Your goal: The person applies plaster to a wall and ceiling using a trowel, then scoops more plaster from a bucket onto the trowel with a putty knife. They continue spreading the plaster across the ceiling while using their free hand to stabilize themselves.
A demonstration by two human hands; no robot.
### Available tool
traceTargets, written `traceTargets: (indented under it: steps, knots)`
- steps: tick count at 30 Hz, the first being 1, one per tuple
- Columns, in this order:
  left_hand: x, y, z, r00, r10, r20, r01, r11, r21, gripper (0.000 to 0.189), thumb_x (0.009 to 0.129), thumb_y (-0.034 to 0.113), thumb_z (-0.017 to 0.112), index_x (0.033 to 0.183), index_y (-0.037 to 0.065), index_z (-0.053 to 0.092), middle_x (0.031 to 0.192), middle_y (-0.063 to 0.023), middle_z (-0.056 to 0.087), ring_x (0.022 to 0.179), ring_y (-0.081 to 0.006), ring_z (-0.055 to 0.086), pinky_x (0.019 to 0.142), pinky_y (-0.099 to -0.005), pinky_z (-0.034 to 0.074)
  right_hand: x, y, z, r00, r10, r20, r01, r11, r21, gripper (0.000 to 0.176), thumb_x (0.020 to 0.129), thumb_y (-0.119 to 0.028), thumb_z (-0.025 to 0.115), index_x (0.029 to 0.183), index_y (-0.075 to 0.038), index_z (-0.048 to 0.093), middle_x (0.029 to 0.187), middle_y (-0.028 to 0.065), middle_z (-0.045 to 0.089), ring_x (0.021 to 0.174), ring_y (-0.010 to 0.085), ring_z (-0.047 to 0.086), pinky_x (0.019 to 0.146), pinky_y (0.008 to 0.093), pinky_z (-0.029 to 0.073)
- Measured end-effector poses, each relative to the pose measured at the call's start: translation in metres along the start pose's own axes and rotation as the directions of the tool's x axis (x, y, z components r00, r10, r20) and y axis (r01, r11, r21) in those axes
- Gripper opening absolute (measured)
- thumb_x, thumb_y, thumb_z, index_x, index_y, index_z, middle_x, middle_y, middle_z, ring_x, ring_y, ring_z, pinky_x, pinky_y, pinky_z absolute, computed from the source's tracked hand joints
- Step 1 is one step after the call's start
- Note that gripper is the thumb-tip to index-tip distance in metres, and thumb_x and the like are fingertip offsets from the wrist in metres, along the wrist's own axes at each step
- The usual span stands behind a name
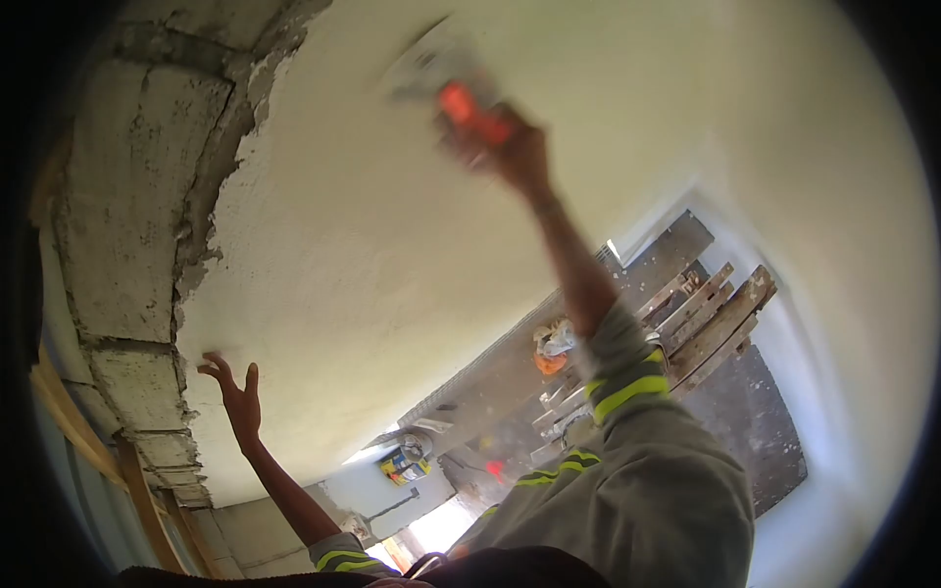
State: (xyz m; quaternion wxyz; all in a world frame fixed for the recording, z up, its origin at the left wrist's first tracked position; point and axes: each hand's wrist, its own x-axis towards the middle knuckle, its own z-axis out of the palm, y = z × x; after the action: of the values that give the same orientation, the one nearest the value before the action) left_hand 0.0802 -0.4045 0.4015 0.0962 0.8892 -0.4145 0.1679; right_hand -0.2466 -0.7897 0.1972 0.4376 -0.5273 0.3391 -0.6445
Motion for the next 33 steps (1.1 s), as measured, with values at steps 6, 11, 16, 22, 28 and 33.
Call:
traceTargets:
  steps: [6, 11, 16, 22, 28, 33]
  knots:
    - [0.001, -0.040, 0.009, 0.992, 0.099, -0.076, -0.098, 0.995, 0.020, 0.080, 0.093, 0.041, 0.058, 0.153, 0.027, 0.008, 0.159, -0.0169, -0.005, 0.146, -0.0332, 0.008, 0.111, -0.0478, 0.029, -0.211, -0.023, 0.160, 0.846, -0.129, 0.517, 0.254, 0.951, -0.178, 0.042, 0.085, -0.042, 0.065, 0.114, -0.012, 0.062, 0.094, 0.0104, 0.067, 0.088, 0.0296, 0.066, 0.075, 0.0440, 0.053]
    - [-0.001, -0.051, 0.011, 0.985, 0.128, -0.114, -0.124, 0.992, 0.038, 0.073, 0.097, 0.032, 0.054, 0.153, 0.033, 0.008, 0.160, -0.0112, -0.001, 0.146, -0.0291, 0.010, 0.114, -0.0467, 0.026, -0.260, -0.007, 0.092, 0.821, 0.047, 0.568, 0.096, 0.971, -0.219, 0.047, 0.082, -0.046, 0.070, 0.109, -0.009, 0.062, 0.087, 0.0096, 0.066, 0.086, 0.0287, 0.066, 0.074, 0.0411, 0.052]
    - [0.003, -0.058, 0.009, 0.980, 0.174, -0.099, -0.173, 0.985, 0.019, 0.072, 0.097, 0.036, 0.051, 0.153, 0.032, 0.006, 0.159, -0.0129, -0.002, 0.146, -0.0303, 0.009, 0.114, -0.0468, 0.026, -0.260, 0.093, -0.147, 0.790, 0.602, 0.113, -0.353, 0.599, -0.718, 0.042, 0.078, -0.045, 0.070, 0.094, -0.006, 0.066, 0.082, 0.0100, 0.069, 0.079, 0.0228, 0.068, 0.068, 0.0377, 0.053]
    - [-0.001, -0.043, 0.014, 0.991, 0.102, -0.084, -0.101, 0.995, 0.016, 0.071, 0.097, 0.042, 0.049, 0.153, 0.029, 0.006, 0.158, -0.0171, -0.003, 0.146, -0.0314, 0.006, 0.115, -0.0456, 0.023, -0.395, 0.216, -0.574, 1.000, -0.031, 0.002, 0.002, 0.015, -1.000, 0.025, 0.084, -0.020, 0.062, 0.104, -0.006, 0.068, 0.072, 0.0114, 0.063, 0.069, 0.0309, 0.061, 0.065, 0.0449, 0.049]
    - [-0.001, -0.035, 0.021, 0.989, 0.087, -0.119, -0.085, 0.996, 0.018, 0.073, 0.098, 0.045, 0.048, 0.153, 0.026, 0.005, 0.158, -0.0197, -0.004, 0.146, -0.0316, 0.005, 0.116, -0.0451, 0.020, -0.513, 0.085, -0.622, 0.201, 0.479, -0.854, -0.947, 0.318, -0.044, 0.035, 0.085, -0.035, 0.063, 0.093, -0.001, 0.067, 0.074, 0.0110, 0.066, 0.066, 0.0237, 0.064, 0.063, 0.0384, 0.052]
    - [0.004, -0.055, 0.029, 0.977, 0.158, -0.143, -0.148, 0.986, 0.076, 0.076, 0.096, 0.048, 0.049, 0.153, 0.026, 0.004, 0.158, -0.0200, -0.003, 0.146, -0.0332, 0.007, 0.114, -0.0480, 0.023, -0.503, 0.123, -0.554, 0.290, 0.849, -0.441, -0.785, 0.475, 0.399, 0.026, 0.091, -0.023, 0.057, 0.110, -0.006, 0.060, 0.084, 0.0055, 0.059, 0.071, 0.0207, 0.061, 0.062, 0.0375, 0.053]
